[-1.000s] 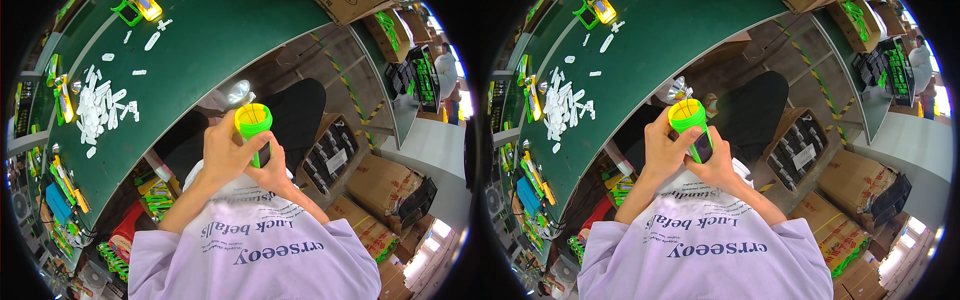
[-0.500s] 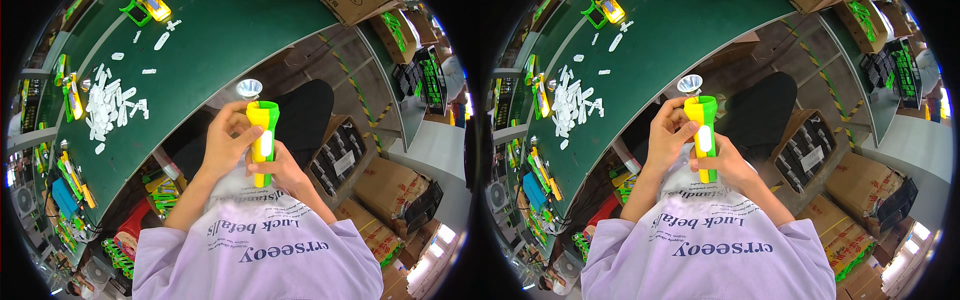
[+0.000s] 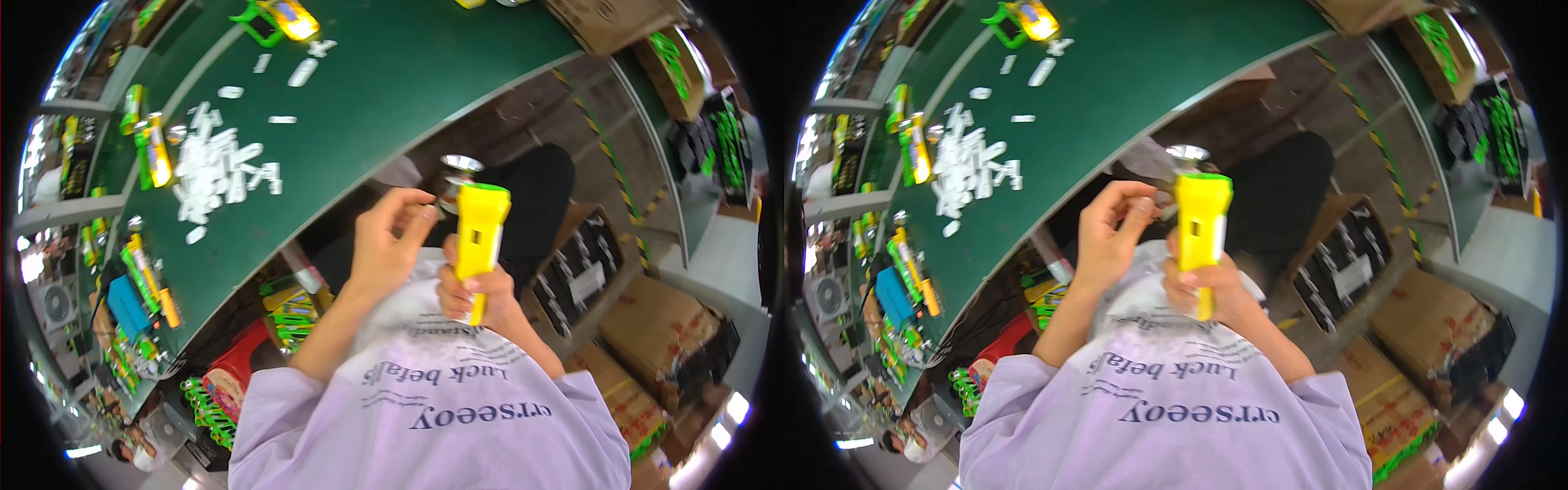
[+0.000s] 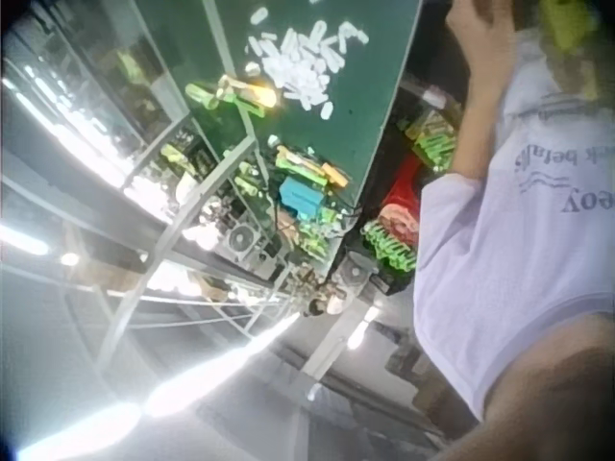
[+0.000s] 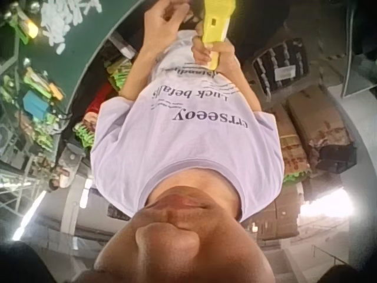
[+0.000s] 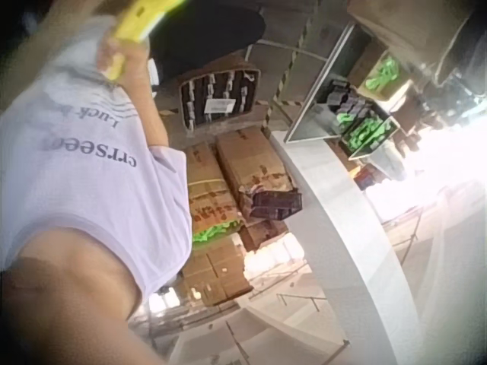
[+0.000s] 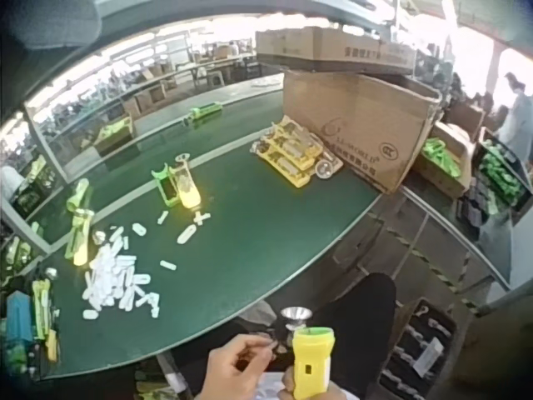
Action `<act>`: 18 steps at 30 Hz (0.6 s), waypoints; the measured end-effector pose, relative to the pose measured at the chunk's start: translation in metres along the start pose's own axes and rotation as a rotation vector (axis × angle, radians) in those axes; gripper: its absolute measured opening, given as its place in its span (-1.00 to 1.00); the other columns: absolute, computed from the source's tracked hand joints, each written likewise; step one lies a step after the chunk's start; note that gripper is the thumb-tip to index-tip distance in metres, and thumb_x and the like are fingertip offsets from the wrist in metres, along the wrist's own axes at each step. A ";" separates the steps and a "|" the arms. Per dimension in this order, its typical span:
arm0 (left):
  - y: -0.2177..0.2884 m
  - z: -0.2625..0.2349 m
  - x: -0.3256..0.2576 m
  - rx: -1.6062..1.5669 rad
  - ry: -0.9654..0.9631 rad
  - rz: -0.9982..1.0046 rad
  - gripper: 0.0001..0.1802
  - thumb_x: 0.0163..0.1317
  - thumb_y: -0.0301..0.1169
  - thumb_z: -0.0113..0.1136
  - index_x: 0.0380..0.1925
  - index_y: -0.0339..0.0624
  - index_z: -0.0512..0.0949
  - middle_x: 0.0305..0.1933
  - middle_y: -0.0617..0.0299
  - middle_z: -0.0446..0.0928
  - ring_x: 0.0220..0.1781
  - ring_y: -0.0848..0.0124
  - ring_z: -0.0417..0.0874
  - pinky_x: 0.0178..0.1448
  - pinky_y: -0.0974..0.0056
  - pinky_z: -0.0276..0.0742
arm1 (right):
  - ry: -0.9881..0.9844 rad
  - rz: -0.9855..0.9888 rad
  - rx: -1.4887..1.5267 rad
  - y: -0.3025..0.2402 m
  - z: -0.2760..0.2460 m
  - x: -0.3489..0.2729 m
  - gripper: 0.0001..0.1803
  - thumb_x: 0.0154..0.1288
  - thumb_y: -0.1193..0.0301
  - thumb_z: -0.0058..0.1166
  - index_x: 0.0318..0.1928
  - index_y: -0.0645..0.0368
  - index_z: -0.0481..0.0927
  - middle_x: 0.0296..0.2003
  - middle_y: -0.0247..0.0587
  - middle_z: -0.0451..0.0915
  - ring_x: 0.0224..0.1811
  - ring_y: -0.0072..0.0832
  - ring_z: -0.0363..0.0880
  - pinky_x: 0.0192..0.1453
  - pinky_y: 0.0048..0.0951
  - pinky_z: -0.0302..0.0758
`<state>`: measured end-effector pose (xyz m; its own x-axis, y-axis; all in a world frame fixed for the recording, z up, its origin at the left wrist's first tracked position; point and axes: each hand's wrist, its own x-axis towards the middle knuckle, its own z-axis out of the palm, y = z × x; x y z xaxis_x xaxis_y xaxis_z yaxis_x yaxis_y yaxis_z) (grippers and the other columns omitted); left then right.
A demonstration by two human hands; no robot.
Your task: The person assembles flashlights by inserting plastic switch pieces into the flashlight casing halves, pressing the casing halves together by hand, and placing the assembled flashlights onto the conveyor belt.
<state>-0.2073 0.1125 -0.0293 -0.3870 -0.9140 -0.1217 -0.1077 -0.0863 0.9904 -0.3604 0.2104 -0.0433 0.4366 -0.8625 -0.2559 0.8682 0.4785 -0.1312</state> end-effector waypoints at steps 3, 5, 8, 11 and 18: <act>0.009 -0.021 0.011 0.042 0.047 0.062 -0.82 0.38 -0.42 0.17 -0.16 -0.32 0.58 -0.30 0.24 0.64 -0.26 0.54 0.66 -0.16 0.42 0.55 | -0.040 -0.020 -0.010 -0.003 -0.001 -0.002 -0.56 0.03 0.46 0.24 -0.12 0.07 0.28 -0.62 -0.31 0.27 -0.67 -0.50 0.27 -0.58 -0.40 0.24; 0.019 -0.047 0.020 0.133 0.142 0.076 -0.83 0.38 -0.40 0.17 -0.19 -0.30 0.60 -0.34 0.25 0.65 -0.32 0.57 0.63 -0.26 0.46 0.52 | -0.049 -0.035 -0.015 -0.003 -0.005 -0.001 -0.57 0.01 0.46 0.21 -0.12 0.07 0.29 -0.62 -0.30 0.28 -0.66 -0.50 0.28 -0.57 -0.39 0.28; 0.043 -0.094 0.047 0.428 0.336 0.131 -0.85 0.34 -0.40 0.20 -0.23 -0.27 0.63 -0.38 0.23 0.65 -0.36 0.56 0.62 -0.29 0.43 0.50 | -0.053 -0.066 -0.042 -0.005 -0.006 -0.001 -0.58 0.00 0.44 0.19 -0.12 0.07 0.30 -0.62 -0.30 0.29 -0.66 -0.50 0.28 -0.56 -0.40 0.31; 0.054 -0.159 0.075 0.982 0.484 0.266 -0.85 0.26 -0.44 0.23 -0.21 -0.24 0.63 -0.36 0.08 0.67 -0.37 0.31 0.68 -0.24 0.26 0.54 | -0.042 -0.095 -0.074 -0.005 -0.003 -0.001 -0.59 0.02 0.42 0.16 -0.12 0.09 0.28 -0.62 -0.30 0.28 -0.66 -0.51 0.28 -0.56 -0.41 0.32; 0.056 -0.245 0.119 1.397 0.597 0.194 -0.86 0.22 -0.44 0.23 -0.25 -0.22 0.66 -0.35 0.03 0.68 -0.29 0.11 0.71 -0.19 0.14 0.55 | 0.033 -0.209 -0.129 -0.008 -0.002 -0.006 -0.55 0.01 0.42 0.20 -0.10 0.10 0.30 -0.61 -0.24 0.36 -0.66 -0.51 0.31 -0.56 -0.42 0.34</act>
<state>-0.0350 -0.0980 0.0276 -0.1198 -0.9173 0.3798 -0.9814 0.1673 0.0944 -0.3701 0.2122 -0.0429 0.2409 -0.9401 -0.2413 0.9006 0.3092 -0.3055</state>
